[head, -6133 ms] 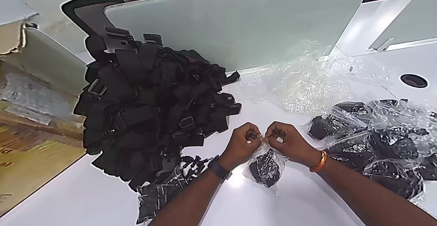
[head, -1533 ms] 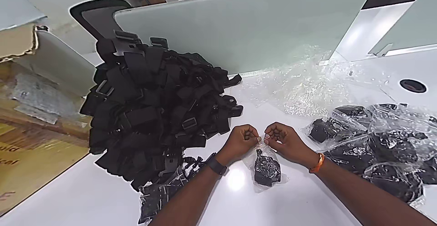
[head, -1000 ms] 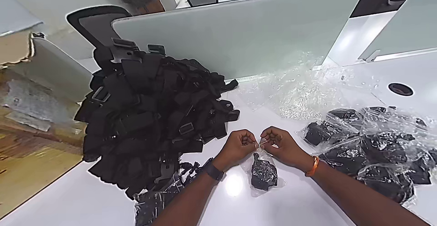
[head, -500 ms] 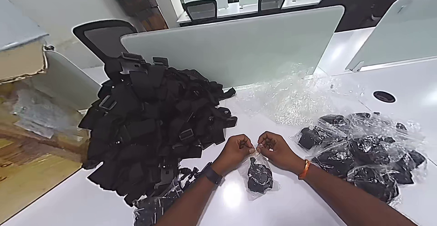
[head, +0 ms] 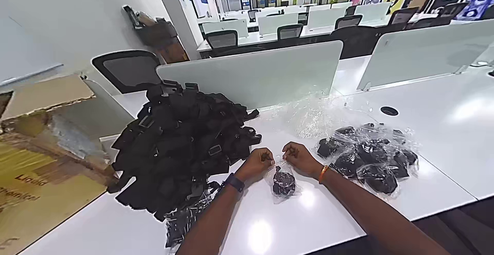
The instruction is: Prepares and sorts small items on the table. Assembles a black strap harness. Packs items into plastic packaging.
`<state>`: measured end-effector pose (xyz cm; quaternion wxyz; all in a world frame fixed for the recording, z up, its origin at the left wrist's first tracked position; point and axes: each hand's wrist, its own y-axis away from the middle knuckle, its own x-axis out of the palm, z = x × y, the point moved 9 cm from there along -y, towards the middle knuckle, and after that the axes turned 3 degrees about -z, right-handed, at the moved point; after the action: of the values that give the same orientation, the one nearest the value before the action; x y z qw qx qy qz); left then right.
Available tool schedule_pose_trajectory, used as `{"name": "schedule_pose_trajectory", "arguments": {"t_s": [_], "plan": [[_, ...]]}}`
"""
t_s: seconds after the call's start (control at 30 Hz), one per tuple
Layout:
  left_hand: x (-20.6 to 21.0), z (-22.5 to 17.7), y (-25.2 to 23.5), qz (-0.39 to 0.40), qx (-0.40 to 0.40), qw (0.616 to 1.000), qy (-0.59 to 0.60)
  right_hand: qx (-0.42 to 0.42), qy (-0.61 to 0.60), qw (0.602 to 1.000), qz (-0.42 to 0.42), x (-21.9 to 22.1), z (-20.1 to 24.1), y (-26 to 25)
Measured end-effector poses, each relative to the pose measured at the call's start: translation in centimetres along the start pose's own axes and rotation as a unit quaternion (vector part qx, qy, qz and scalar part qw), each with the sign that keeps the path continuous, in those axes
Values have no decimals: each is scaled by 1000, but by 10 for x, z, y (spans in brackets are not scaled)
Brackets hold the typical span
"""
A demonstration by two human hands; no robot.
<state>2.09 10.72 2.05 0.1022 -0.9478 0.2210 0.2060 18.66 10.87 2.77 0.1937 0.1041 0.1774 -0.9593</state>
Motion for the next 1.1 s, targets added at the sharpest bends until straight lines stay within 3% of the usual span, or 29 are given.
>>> {"name": "schedule_pose_trajectory", "arguments": {"t_s": [0.37,0.53,0.7,0.8,0.9,1.0,1.03,1.1], "plan": [[4,2,-2,-26,18,997,-77,0,75,997,9,-1,8,14],[-2,8,-8,-69,21,997,-13,-14,72,997,-12,-16,24,13],[-10,18,-11,-127,-16,982,140,-58,6,991,-121,-68,62,20],[-9,19,-12,-136,-31,981,136,-81,-71,971,-212,-111,97,30],[-3,20,-12,-127,-15,987,99,-115,-72,944,-302,-164,128,43],[0,17,-10,-117,16,993,11,-104,104,909,-389,-214,133,57],[1,14,-9,-114,27,993,-27,-37,215,888,-404,-229,122,62],[8,6,-6,-103,57,985,-127,145,399,833,-356,-251,90,71]]}}
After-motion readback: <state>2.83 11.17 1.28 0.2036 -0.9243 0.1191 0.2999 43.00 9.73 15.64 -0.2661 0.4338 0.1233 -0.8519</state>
